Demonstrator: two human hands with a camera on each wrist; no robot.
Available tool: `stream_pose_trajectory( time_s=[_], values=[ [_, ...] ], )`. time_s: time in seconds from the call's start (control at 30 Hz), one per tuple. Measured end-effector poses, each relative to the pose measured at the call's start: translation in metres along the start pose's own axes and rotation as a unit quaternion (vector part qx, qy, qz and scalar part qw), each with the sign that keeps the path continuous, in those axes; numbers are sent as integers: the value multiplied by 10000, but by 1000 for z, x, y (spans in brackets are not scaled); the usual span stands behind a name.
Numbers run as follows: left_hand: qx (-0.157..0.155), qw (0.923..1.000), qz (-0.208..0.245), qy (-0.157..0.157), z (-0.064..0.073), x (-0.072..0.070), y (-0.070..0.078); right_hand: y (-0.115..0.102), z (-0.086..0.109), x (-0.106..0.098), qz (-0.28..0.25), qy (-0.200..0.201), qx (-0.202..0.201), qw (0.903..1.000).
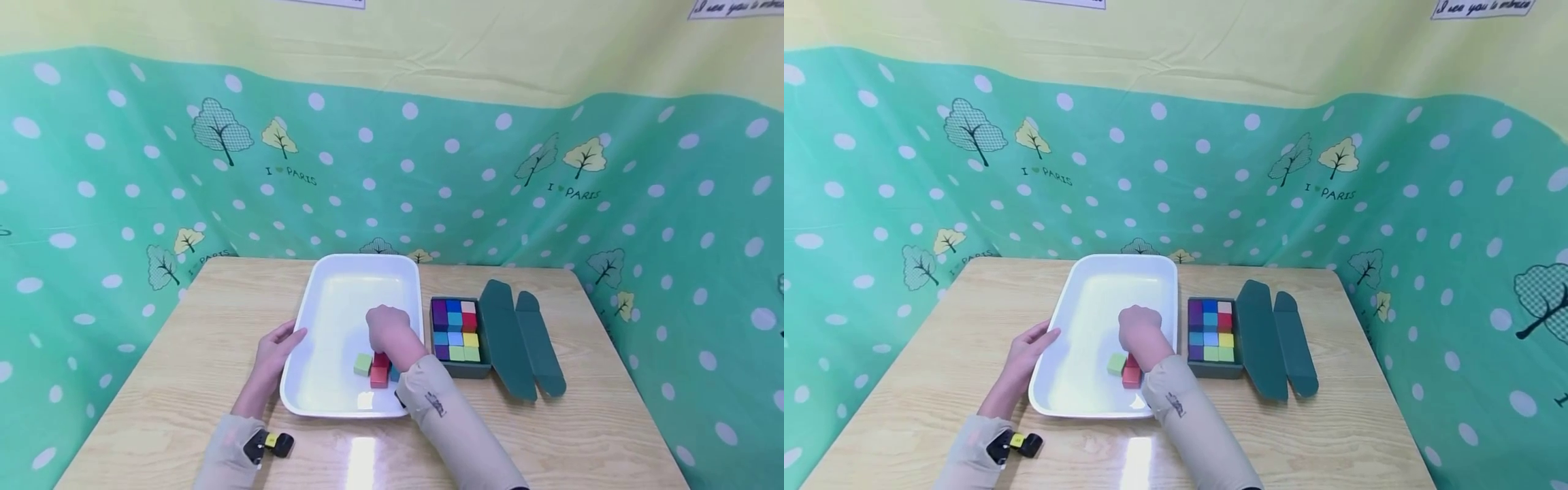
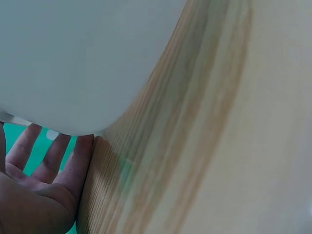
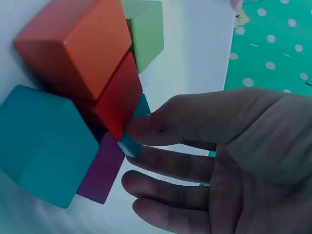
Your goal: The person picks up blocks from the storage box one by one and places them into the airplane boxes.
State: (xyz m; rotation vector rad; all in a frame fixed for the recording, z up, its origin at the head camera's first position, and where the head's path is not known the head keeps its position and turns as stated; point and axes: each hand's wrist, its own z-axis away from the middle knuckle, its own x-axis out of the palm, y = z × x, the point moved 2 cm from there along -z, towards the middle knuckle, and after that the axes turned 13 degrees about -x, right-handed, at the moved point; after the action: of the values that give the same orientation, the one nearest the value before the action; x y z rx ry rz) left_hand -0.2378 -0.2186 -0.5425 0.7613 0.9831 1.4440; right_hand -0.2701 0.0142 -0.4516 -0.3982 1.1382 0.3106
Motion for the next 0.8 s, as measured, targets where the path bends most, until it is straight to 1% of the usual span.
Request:
stream_pose_trajectory(
  time_s=[0.13, 0.27, 0.43, 0.6, 0.7, 0.8],
  values=[
    [13, 10000, -4, -46, -2, 1, 3, 2, -5, 2, 30, -216, 119, 9997],
    [-1, 10000, 2, -6, -2, 0, 1, 3, -8, 3, -13, -339, 75, 9994],
    [48, 10000, 43, 59, -1, -1, 1, 4, -11, 3, 6, -301, -101, 9995],
    [16, 10000, 81, -20, 0, 0, 0, 7, -16, 11, -85, -274, -294, 9992],
    [8, 10000, 57, -36, 1, 0, 0, 9, -16, 11, -330, -164, -425, 9984],
    [-16, 10000, 52, -52, 1, 0, 0, 14, -14, 4, -791, -107, -549, 9953]
  ],
)
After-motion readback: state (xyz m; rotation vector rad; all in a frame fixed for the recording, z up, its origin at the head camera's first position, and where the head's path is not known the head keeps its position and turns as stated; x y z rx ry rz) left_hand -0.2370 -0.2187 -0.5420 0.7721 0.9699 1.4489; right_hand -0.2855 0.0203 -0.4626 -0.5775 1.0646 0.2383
